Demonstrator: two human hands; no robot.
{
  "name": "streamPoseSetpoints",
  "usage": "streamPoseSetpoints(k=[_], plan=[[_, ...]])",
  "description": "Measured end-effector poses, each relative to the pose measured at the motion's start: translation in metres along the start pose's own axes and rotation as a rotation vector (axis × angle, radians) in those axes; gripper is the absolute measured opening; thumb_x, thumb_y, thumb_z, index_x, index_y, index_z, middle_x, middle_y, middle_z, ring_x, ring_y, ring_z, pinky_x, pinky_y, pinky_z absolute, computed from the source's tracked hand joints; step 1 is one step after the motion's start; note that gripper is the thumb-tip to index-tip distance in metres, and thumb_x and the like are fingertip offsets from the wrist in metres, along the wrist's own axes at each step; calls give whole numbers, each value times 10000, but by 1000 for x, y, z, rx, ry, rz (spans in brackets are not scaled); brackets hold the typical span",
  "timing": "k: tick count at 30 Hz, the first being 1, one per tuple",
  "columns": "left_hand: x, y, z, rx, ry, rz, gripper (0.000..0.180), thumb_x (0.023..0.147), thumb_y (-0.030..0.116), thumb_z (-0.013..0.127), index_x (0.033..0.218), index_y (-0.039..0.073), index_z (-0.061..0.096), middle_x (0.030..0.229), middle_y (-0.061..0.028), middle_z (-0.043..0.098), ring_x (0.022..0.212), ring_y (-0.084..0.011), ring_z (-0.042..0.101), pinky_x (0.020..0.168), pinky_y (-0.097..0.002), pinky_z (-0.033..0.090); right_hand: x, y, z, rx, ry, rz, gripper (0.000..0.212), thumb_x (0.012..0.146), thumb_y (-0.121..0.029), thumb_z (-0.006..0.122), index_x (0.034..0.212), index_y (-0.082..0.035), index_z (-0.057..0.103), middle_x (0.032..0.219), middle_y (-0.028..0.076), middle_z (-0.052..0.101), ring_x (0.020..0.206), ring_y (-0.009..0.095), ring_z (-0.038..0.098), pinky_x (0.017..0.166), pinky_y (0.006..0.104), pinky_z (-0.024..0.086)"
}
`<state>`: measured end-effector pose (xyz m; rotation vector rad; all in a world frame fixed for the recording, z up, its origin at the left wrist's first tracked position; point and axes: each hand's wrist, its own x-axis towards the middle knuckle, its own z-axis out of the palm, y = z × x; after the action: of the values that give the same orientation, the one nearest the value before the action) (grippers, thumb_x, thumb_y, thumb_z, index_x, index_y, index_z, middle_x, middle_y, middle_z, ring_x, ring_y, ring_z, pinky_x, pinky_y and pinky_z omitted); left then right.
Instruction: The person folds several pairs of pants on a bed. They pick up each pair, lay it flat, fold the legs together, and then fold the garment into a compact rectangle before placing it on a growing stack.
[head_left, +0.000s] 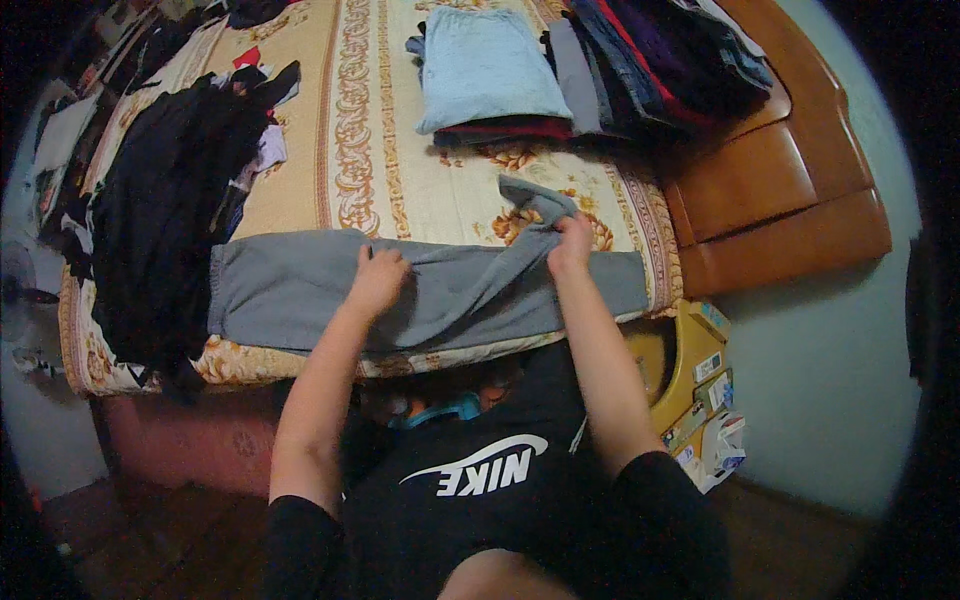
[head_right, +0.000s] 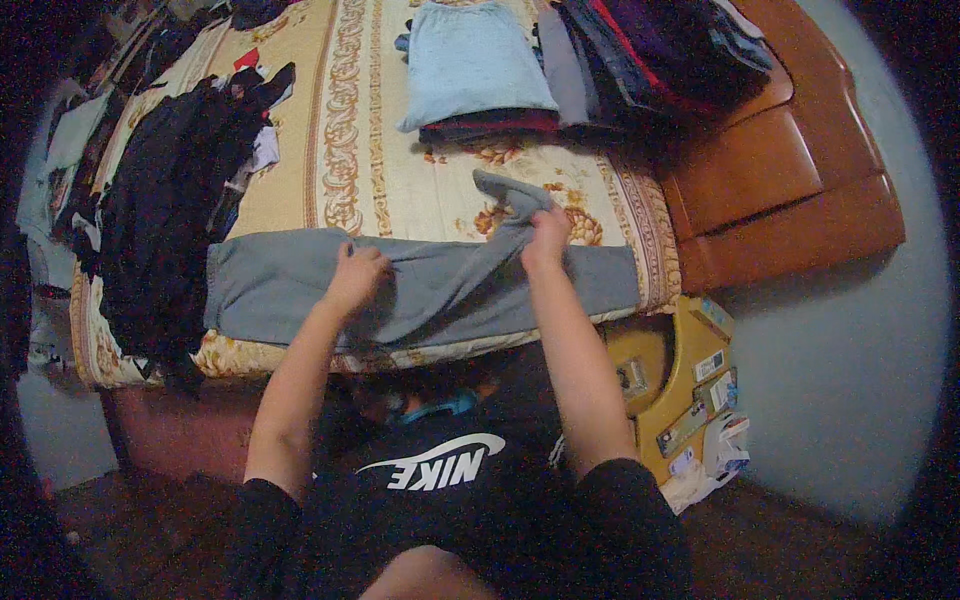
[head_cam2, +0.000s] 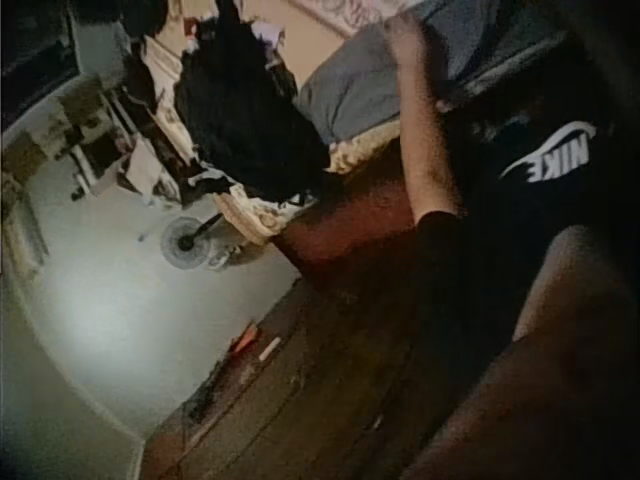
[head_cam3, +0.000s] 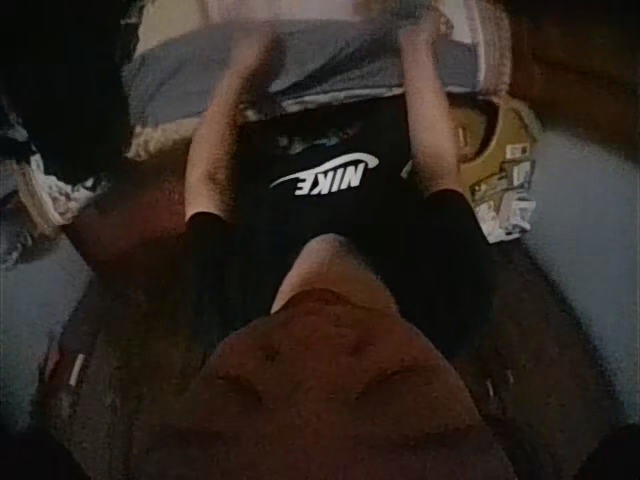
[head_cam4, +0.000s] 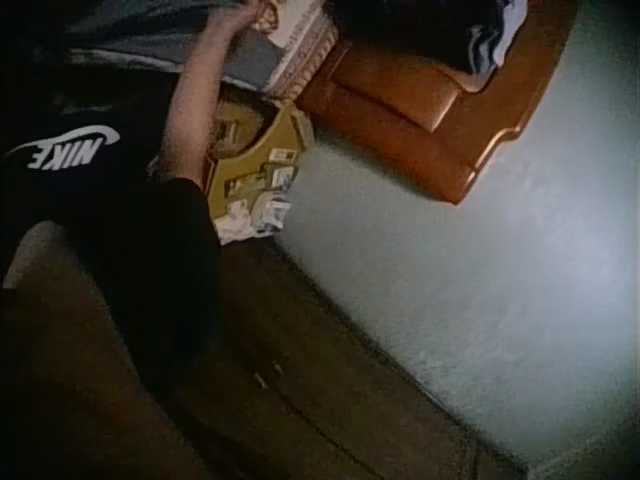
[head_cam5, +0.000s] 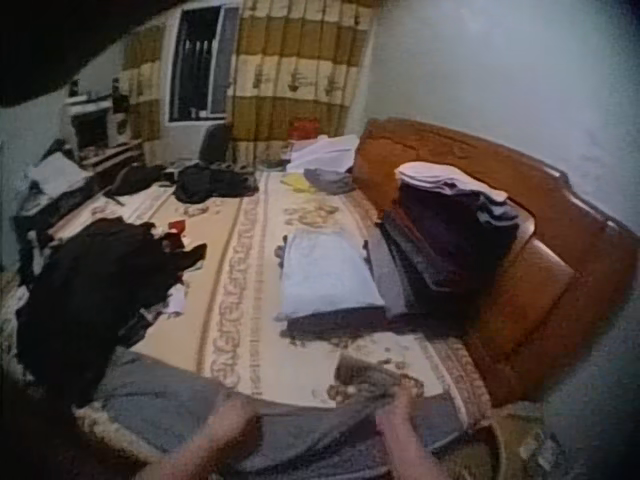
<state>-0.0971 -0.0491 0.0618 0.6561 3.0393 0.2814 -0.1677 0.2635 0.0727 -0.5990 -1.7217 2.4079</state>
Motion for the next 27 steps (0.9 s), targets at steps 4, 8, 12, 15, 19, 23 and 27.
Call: streamPoseSetpoints(k=[4, 8, 12, 15, 19, 23, 27], plan=[[7, 17, -13, -6, 308, -61, 190, 691, 131, 592, 876, 95, 565, 871, -73, 538, 900, -243, 501, 843, -431, 343, -35, -18, -64, 812, 26, 225, 352, 709, 3, 418, 1052, 9, 498, 1004, 169, 557, 914, 288, 523, 868, 438, 409], [-25, 65, -3, -240, 189, 17, 403, 652, 238, 671, 1006, 103, 534, 955, -107, 512, 921, -269, 494, 828, -443, 347, -43, 36, -124, 340, 202, 135, 455, 714, 24, 429, 1168, 21, 386, 1066, 153, 513, 882, 255, 530, 829, 368, 442], [-48, 106, 26, 25, 272, -3, 482, 679, 233, 646, 1115, 108, 485, 1041, -115, 490, 967, -274, 481, 852, -445, 343, -62, 42, -133, -351, 465, -139, 508, 741, -51, 522, 1209, 22, 339, 1106, 181, 468, 965, 286, 508, 848, 380, 416], [-50, 104, 51, 162, 311, 2, 434, 712, 157, 579, 1130, 106, 474, 1064, -95, 493, 996, -259, 470, 871, -427, 343, -66, 30, -122, -1005, 447, -334, 591, 727, -156, 609, 1214, 29, 330, 1163, 216, 451, 1008, 331, 494, 871, 387, 401], [-43, 100, 45, 73, 207, 3, 357, 712, 78, 517, 1067, 98, 489, 979, -80, 522, 937, -258, 501, 810, -402, 380, -25, 18, -112, -888, 373, -109, 690, 688, -257, 670, 1215, 40, 338, 1201, 224, 437, 1073, 342, 465, 898, 385, 375], [-32, 104, 28, -74, 274, -42, 264, 674, 46, 531, 935, 78, 525, 856, -101, 543, 808, -303, 533, 673, -398, 427, 25, 28, -148, -240, 163, 98, 513, 704, -177, 614, 1136, 39, 441, 1058, 165, 528, 954, 280, 515, 751, 390, 425], [-46, 97, 20, -181, 243, 17, 276, 653, 32, 527, 925, 68, 559, 878, -138, 551, 805, -335, 525, 686, -421, 432, -34, -34, -136, 231, 498, -134, 272, 740, -102, 511, 1004, -36, 497, 947, 111, 538, 786, 212, 524, 640, 339, 432]])
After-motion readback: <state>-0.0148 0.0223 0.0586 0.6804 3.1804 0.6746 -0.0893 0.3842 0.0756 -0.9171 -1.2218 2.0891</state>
